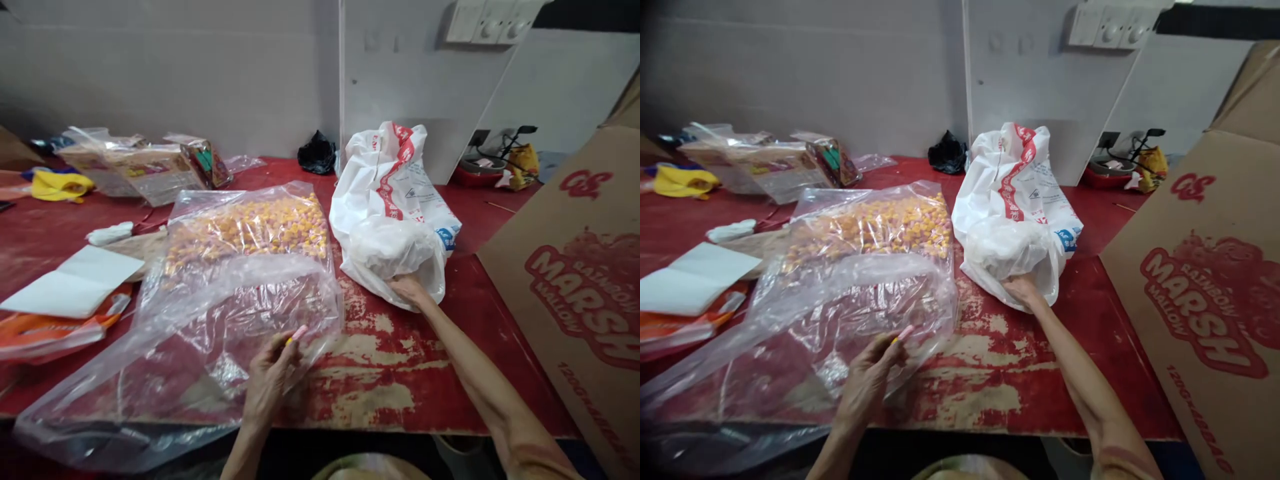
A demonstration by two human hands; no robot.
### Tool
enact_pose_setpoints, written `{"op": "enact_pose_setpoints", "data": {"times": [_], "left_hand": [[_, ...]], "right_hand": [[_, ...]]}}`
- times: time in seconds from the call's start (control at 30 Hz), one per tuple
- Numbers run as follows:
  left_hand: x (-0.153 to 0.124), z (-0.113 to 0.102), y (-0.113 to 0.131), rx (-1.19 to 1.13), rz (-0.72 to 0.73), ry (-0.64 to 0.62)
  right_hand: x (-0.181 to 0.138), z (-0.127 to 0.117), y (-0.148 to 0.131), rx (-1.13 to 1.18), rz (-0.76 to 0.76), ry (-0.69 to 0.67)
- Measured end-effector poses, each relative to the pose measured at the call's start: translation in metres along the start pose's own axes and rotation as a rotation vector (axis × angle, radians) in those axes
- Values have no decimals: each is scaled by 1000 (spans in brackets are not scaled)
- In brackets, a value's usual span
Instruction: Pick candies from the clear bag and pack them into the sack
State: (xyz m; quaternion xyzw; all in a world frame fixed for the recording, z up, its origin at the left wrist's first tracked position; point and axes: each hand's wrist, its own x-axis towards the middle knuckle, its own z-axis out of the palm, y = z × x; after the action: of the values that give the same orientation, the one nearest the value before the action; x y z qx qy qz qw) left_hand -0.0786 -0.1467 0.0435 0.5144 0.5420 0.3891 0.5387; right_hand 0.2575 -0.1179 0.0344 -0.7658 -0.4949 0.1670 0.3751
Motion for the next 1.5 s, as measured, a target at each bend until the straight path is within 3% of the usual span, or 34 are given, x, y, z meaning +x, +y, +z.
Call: {"op": "enact_pose_setpoints", "data": {"times": [0.1, 0.27, 0.43, 0.6, 0.7, 0.8, 0.9, 1.03, 1.13, 1.2, 1.3, 1.5], "left_hand": [[-11, 33, -2, -175, -38, -64], [-28, 81, -9, -421, -48, -141], [-37, 94, -13, -439, -50, -180], [-45, 89, -21, -423, -96, -147], [-50, 90, -27, -365, -55, -143], [-52, 93, -33, -337, -21, -138], [-48, 95, -37, -266, 7, -203], [-39, 92, -39, 68, 197, -366], [-33, 86, -42, 167, 285, -280], [-30, 82, -47, 144, 241, -219], [-25, 78, -53, 98, 128, -229], [-20, 83, -52, 0, 38, -294]], "right_hand": [[-37, -10, 0, 112, -3, -1], [-112, -7, -19, 730, -73, -166], [-146, 17, -35, 841, -58, -276], [-150, 28, -32, 662, -38, -353], [-155, 36, -26, 528, -136, -375], [-161, 46, -22, 395, -313, -280], [-162, 44, -21, 358, -343, -226], [-144, 20, -17, 64, -360, -525], [-128, 5, -7, -251, -425, -658], [-122, 4, 1, -350, -440, -709], [-120, 8, 9, -352, -462, -765], [-118, 10, 9, -309, -476, -722]]}}
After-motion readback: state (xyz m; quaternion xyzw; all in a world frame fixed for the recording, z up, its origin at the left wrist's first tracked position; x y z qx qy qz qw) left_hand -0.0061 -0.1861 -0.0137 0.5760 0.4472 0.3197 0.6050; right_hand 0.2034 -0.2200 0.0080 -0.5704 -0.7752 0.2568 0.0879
